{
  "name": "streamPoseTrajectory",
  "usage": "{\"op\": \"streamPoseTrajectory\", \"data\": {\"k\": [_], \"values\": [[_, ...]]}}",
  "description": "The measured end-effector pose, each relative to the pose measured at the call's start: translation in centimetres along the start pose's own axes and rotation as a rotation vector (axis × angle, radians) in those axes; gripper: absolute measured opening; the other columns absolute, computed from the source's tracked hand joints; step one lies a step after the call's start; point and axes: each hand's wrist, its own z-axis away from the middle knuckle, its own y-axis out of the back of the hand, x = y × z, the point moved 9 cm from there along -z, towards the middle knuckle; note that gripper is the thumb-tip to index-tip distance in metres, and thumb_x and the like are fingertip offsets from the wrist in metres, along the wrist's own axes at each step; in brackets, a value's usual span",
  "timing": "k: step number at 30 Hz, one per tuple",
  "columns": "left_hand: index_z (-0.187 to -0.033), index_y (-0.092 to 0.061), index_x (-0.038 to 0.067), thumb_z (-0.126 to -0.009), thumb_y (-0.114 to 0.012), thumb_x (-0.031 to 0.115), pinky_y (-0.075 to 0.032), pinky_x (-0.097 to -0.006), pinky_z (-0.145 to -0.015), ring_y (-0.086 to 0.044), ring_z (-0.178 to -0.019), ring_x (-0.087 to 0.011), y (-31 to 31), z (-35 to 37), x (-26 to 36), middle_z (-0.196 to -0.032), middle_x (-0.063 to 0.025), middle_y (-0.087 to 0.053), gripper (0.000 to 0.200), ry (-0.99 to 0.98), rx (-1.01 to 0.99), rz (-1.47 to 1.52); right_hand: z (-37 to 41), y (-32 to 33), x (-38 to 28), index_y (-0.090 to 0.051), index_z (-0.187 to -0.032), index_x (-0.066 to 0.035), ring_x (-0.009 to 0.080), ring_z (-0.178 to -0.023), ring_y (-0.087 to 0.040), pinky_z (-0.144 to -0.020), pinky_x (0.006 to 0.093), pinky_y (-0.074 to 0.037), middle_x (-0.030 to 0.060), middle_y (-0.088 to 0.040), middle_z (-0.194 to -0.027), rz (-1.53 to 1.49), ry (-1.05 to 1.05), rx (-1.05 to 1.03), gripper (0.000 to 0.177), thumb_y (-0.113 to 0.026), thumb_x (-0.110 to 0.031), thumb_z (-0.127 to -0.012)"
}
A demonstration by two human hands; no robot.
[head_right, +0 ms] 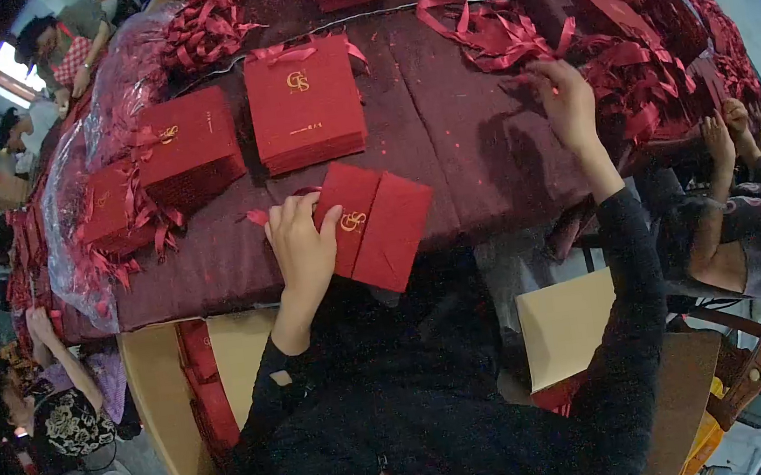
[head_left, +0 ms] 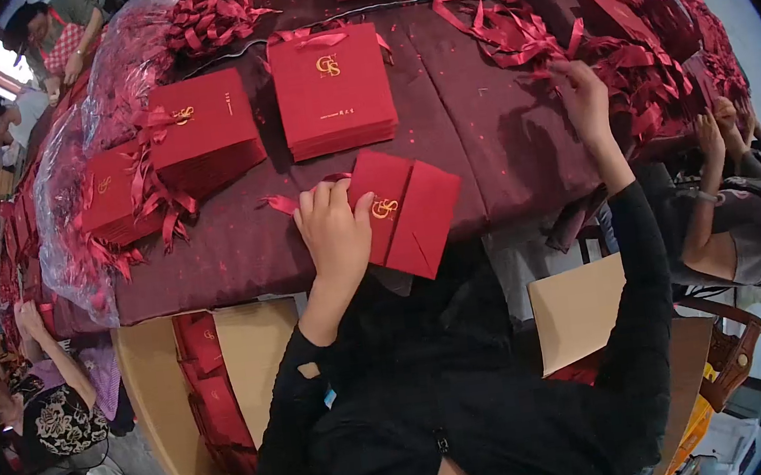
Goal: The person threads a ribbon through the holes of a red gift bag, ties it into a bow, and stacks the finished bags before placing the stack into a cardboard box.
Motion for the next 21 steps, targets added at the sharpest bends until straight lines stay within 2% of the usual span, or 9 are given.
{"op": "streamPoseTrajectory", "data": {"k": [1,3,5,7,8,10,12,15,21], "values": [[-0.096,-0.059,0.003,-0.076,-0.066,0.022,-0.037,-0.0380,-0.079,-0.050,-0.082,-0.0271,-0.1,0.0,0.0,-0.086,-0.0095,-0.055,0.028,0.000,-0.001,0.000,-0.9,1.3,0.2,-0.062,-0.098,-0.003,0.0149,-0.081,-0.060,-0.069,0.0256,-0.047,0.0040,-0.063,-0.091,-0.347,-0.142,0.132,0.014,-0.059,-0.008,-0.084],[-0.092,-0.054,0.002,-0.074,-0.067,0.015,-0.039,-0.0383,-0.076,-0.050,-0.081,-0.0297,-0.6,-0.1,-0.2,-0.084,-0.0111,-0.054,0.026,-0.004,-0.007,0.163,-2.7,5.0,-1.9,-0.062,-0.096,-0.001,0.0106,-0.084,-0.059,-0.070,0.0232,-0.048,0.0032,-0.063,-0.092,-0.660,-0.286,0.373,0.013,-0.059,-0.008,-0.086],[-0.092,-0.052,0.003,-0.073,-0.067,0.011,-0.039,-0.0400,-0.074,-0.051,-0.081,-0.0312,-1.4,-0.3,-0.8,-0.084,-0.0123,-0.055,0.025,0.038,-0.075,0.258,-4.8,7.3,0.8,-0.055,-0.101,0.003,0.0150,-0.088,-0.059,-0.073,0.0248,-0.049,0.0077,-0.060,-0.095,-1.176,-0.151,0.560,0.019,-0.059,-0.006,-0.085],[-0.091,-0.050,0.003,-0.073,-0.066,0.008,-0.040,-0.0417,-0.072,-0.052,-0.082,-0.0328,-2.4,-0.2,-1.4,-0.084,-0.0135,-0.056,0.025,0.084,-0.140,0.350,-6.3,9.3,-0.1,-0.052,-0.103,0.005,0.0180,-0.093,-0.059,-0.074,0.0272,-0.050,0.0089,-0.059,-0.097,-1.376,-0.116,0.608,0.021,-0.059,-0.005,-0.085],[-0.093,-0.051,0.002,-0.073,-0.065,0.006,-0.042,-0.0411,-0.073,-0.054,-0.082,-0.0334,-2.9,-0.1,-2.0,-0.085,-0.0148,-0.057,0.024,0.122,-0.145,0.439,-7.4,9.7,-0.7,-0.053,-0.101,0.008,0.0203,-0.097,-0.058,-0.078,0.0292,-0.049,0.0110,-0.059,-0.102,-1.409,-0.040,0.541,0.020,-0.058,-0.004,-0.085],[-0.094,-0.051,0.002,-0.074,-0.064,0.004,-0.043,-0.0406,-0.073,-0.056,-0.083,-0.0340,-3.1,-0.2,-2.4,-0.085,-0.0161,-0.058,0.024,0.160,-0.157,0.522,-8.7,11.2,-0.4,-0.046,-0.107,0.012,0.0367,-0.108,-0.052,-0.097,0.0426,-0.044,0.0211,-0.049,-0.118,-1.042,-0.036,0.570,0.023,-0.047,-0.001,-0.089],[-0.099,-0.051,-0.001,-0.079,-0.061,0.002,-0.044,-0.0273,-0.076,-0.059,-0.084,-0.0153,-2.9,-0.2,-2.2,-0.090,-0.0124,-0.063,0.022,0.210,-0.175,0.595,-9.0,11.4,-0.1,-0.047,-0.107,0.012,0.0354,-0.107,-0.052,-0.095,0.0415,-0.044,0.0204,-0.050,-0.117,-1.030,-0.056,0.571,0.023,-0.048,-0.001,-0.088],[-0.103,-0.053,-0.002,-0.080,-0.060,0.000,-0.045,-0.0267,-0.077,-0.060,-0.085,-0.0151,-2.9,-0.2,-2.0,-0.092,-0.0120,-0.063,0.025,0.228,-0.195,0.663,-9.8,13.5,2.1,-0.049,-0.105,0.010,0.0315,-0.105,-0.053,-0.092,0.0384,-0.045,0.0184,-0.052,-0.114,-0.990,-0.061,0.567,0.022,-0.051,-0.001,-0.087],[-0.102,-0.054,-0.003,-0.081,-0.057,-0.002,-0.046,-0.0245,-0.075,-0.058,-0.085,-0.0124,-4.2,0.1,-3.1,-0.092,-0.0100,-0.064,0.021,0.290,-0.201,0.825,-13.6,23.1,16.3,-0.055,-0.101,0.008,0.0236,-0.100,-0.056,-0.085,0.0321,-0.046,0.0144,-0.057,-0.108,-0.935,-0.028,0.559,0.020,-0.056,-0.002,-0.084]]}}
